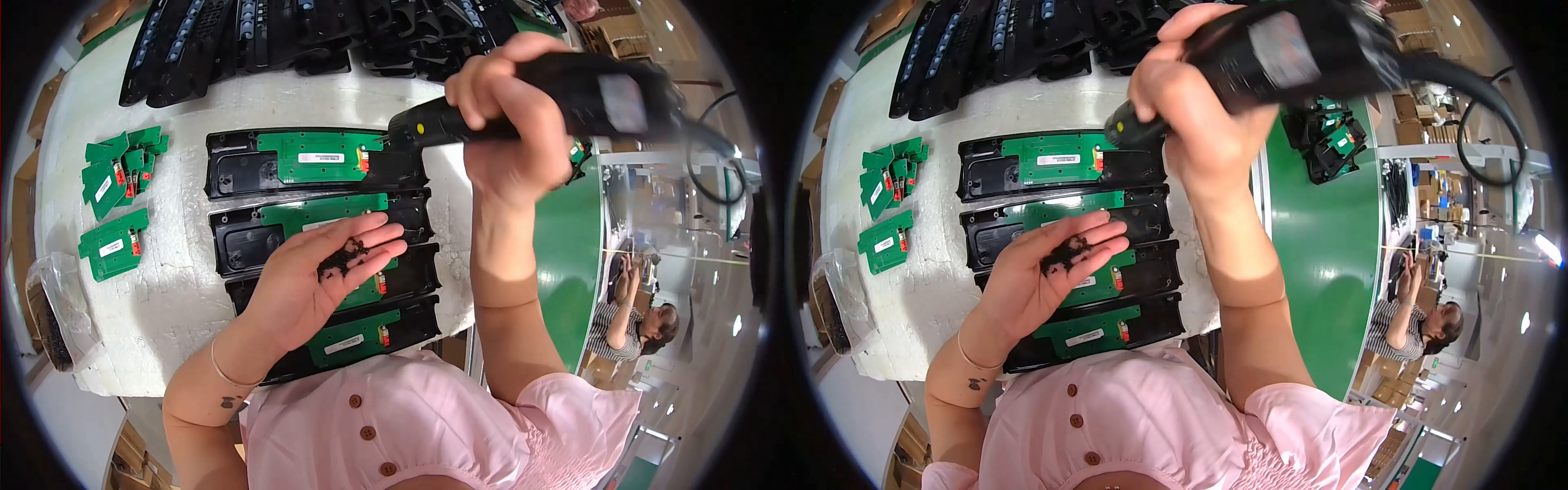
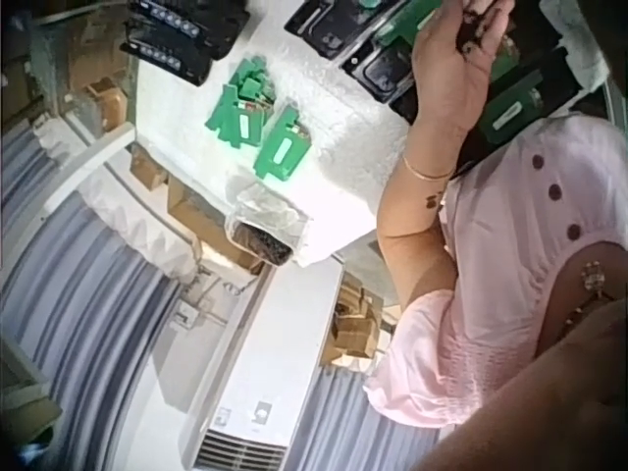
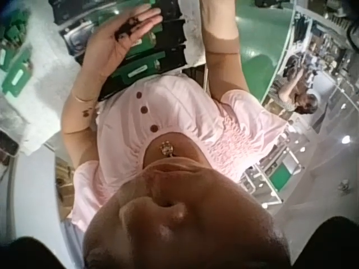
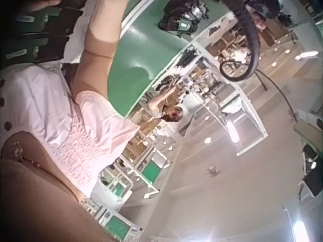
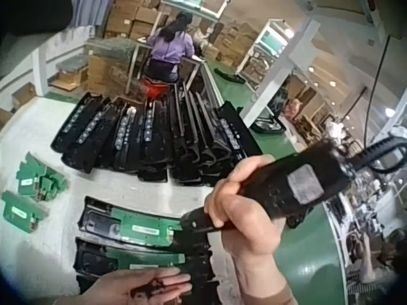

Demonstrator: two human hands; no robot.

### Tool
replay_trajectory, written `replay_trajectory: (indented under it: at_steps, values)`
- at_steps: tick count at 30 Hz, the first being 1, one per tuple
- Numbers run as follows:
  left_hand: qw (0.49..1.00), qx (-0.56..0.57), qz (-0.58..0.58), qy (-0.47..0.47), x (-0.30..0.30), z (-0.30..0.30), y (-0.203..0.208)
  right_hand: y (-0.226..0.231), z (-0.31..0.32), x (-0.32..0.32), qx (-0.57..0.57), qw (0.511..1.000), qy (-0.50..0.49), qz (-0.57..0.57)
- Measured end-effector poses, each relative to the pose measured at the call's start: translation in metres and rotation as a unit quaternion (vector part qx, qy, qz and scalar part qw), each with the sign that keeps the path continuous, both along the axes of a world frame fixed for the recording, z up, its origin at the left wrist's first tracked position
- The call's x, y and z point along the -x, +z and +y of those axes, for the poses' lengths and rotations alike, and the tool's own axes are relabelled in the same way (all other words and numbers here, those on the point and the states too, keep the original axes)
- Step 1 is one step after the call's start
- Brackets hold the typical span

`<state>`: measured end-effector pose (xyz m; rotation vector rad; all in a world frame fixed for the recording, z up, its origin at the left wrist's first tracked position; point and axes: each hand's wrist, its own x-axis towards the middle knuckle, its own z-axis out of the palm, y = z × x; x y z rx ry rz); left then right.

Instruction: Assemble electronic components by placing circuit boards into plastic housings and securing them with screws using an electric screwdriver.

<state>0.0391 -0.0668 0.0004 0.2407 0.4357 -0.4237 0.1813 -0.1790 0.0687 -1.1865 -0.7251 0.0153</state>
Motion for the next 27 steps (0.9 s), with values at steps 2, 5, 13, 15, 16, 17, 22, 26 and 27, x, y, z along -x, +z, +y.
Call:
replay_trajectory:
  at_steps: [2,5,13,15,16,17,22,26,27]
  values:
    - [0.998,-0.043,-0.047,-0.029,-0.001,0.001,-0.003,-0.008,-0.002,-0.014,0.019,0.999,-0.027,0.000]
    - [0.995,-0.063,-0.074,-0.038,0.002,0.001,-0.004,-0.014,-0.004,-0.020,0.034,0.997,-0.055,0.029]
    - [0.989,-0.054,-0.133,-0.024,0.005,0.008,-0.015,-0.020,-0.006,-0.024,0.052,0.998,-0.036,0.021]
    - [0.990,-0.072,-0.122,-0.008,0.006,0.007,-0.016,-0.022,-0.006,-0.025,0.051,0.998,-0.030,0.021]
    - [0.992,-0.081,-0.094,-0.002,0.005,0.006,-0.016,-0.022,-0.005,-0.026,0.051,0.998,-0.025,0.020]
    - [0.994,-0.089,-0.066,0.003,0.005,0.006,-0.015,-0.023,-0.005,-0.027,0.051,0.998,-0.024,0.021]
    - [0.997,-0.068,-0.047,0.006,0.005,0.008,-0.011,-0.021,0.000,-0.027,0.077,0.997,-0.009,0.004]
    - [0.996,-0.068,-0.050,0.038,0.003,0.009,-0.011,-0.021,-0.001,-0.028,0.092,0.996,-0.009,-0.001]
    - [0.996,-0.068,-0.051,0.037,0.003,0.008,-0.011,-0.020,-0.001,-0.027,0.100,0.995,-0.011,-0.008]
